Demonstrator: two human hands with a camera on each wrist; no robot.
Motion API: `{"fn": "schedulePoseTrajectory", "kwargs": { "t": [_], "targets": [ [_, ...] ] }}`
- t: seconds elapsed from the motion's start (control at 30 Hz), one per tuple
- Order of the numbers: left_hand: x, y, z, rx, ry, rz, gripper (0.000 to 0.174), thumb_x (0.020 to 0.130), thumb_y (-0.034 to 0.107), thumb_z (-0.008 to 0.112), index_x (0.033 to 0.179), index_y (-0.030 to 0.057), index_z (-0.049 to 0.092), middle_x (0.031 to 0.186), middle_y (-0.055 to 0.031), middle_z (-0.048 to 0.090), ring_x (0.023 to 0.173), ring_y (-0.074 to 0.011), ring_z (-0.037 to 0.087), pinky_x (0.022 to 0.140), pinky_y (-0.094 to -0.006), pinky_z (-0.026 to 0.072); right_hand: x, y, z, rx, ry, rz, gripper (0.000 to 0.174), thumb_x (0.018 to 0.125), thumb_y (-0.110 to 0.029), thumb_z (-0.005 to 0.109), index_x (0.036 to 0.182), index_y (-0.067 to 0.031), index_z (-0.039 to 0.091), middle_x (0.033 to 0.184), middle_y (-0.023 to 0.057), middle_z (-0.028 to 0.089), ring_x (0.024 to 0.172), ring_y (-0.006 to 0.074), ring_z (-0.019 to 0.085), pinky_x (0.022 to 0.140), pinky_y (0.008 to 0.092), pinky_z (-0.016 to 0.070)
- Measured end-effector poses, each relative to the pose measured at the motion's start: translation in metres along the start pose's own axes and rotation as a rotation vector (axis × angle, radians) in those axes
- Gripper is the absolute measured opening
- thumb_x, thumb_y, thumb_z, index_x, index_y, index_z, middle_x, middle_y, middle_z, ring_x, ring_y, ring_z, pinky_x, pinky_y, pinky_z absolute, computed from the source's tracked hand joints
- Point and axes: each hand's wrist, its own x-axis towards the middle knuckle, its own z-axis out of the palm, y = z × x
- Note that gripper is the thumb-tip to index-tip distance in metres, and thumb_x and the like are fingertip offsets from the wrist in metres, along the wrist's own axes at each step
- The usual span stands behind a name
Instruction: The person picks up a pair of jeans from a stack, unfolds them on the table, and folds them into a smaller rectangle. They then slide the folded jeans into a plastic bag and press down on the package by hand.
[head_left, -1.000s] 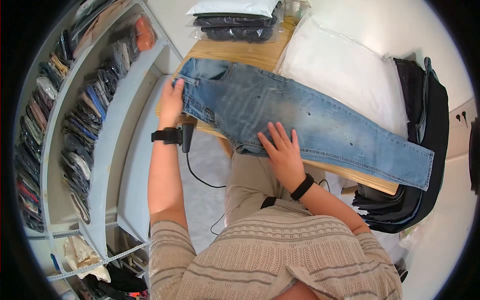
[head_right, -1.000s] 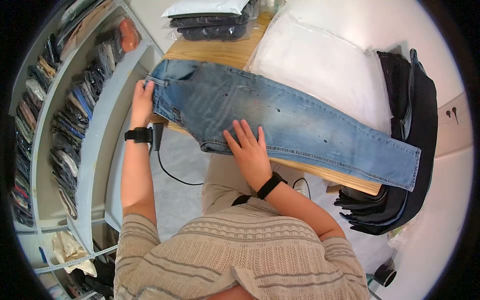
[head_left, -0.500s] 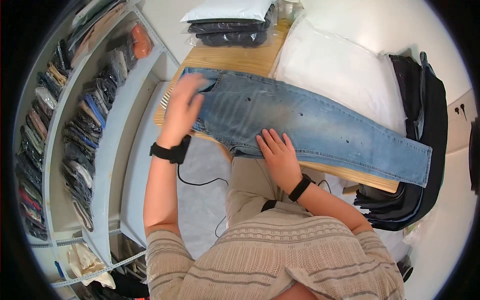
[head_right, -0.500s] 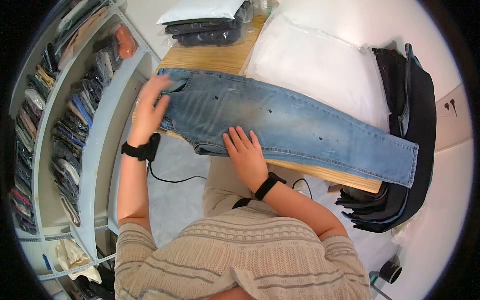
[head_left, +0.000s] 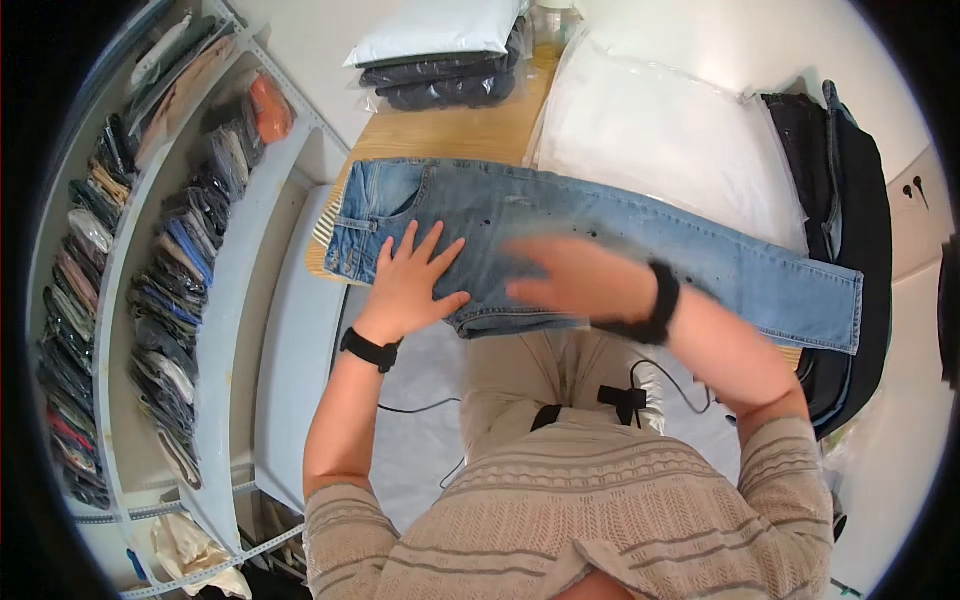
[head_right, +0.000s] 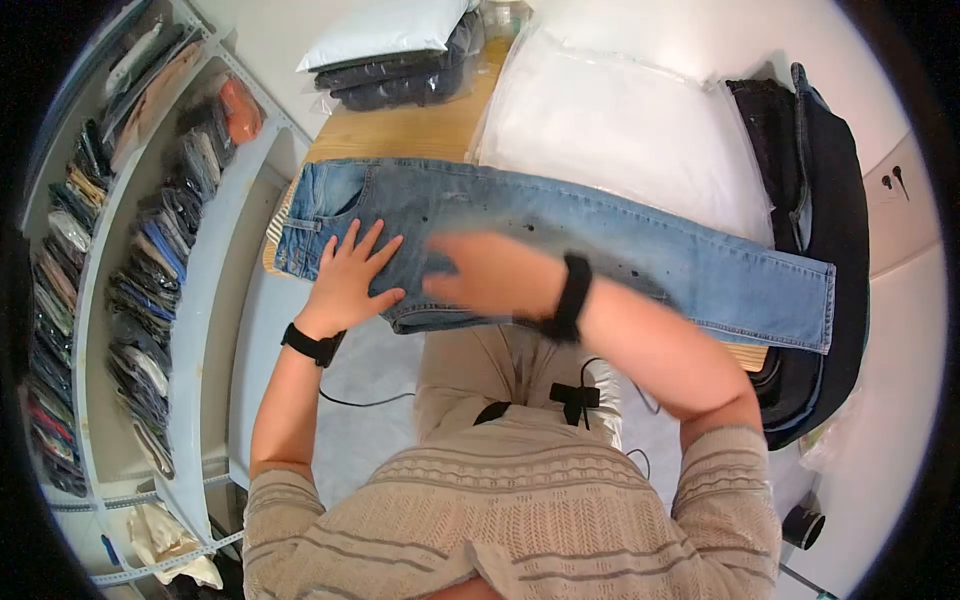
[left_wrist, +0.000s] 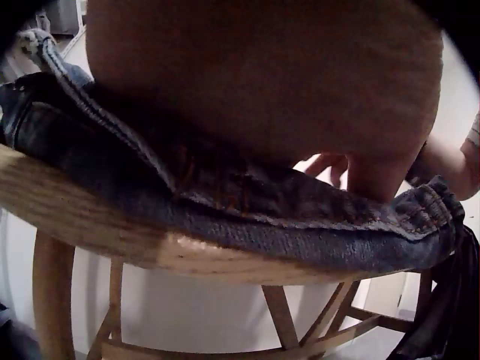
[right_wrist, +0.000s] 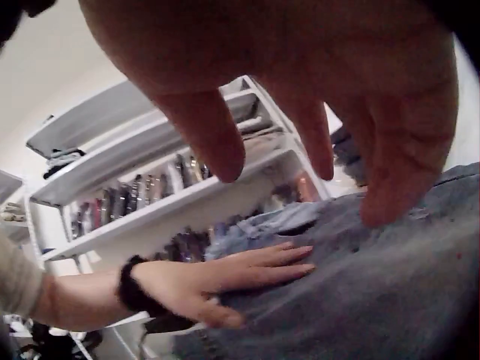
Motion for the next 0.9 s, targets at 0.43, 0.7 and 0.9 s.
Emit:
{"fn": "schedulePoseTrajectory", "kwargs": {
  "t": [0.43,0.7,0.9],
  "targets": [
    [-0.006,-0.007,0.014,-0.236,0.266,0.041,0.051,0.077,0.039,0.066,0.123,0.0174,0.06,0.139,-0.0071,0.047,0.132,-0.0287,0.035,0.109,-0.0488,0.0206,0.176,0.071,-0.028,0.054,0.094,0.489,0.044,0.08,-0.038,0.068,0.091,0.0037,0.063,0.057,0.0104,0.057,0.047,0.0181,0.055,0.042,0.0306,0.0419],
    [-0.002,-0.009,0.026,-0.197,0.334,0.026,0.037,0.084,0.027,0.061,0.118,0.0157,0.063,0.134,-0.0053,0.051,0.127,-0.0274,0.043,0.105,-0.0474,0.027,0.072,0.043,0.014,0.017,0.254,-0.078,0.047,0.083,-0.022,0.066,0.121,0.0004,0.051,0.12,0.0191,0.055,0.103,0.0286,0.058,0.088,0.0362,0.0464],
    [-0.011,-0.007,0.023,-0.184,0.353,0.132,0.04,0.076,0.003,0.055,0.115,0.0121,0.062,0.129,-0.0051,0.055,0.126,-0.0272,0.044,0.107,-0.0506,0.0241,-0.043,0.022,0.075,-0.483,0.218,-0.042,0.067,0.075,-0.014,0.069,0.136,-0.0107,0.041,0.142,0.013,0.04,0.132,0.0329,0.036,0.106,0.0469,0.0317]
  ]
}}
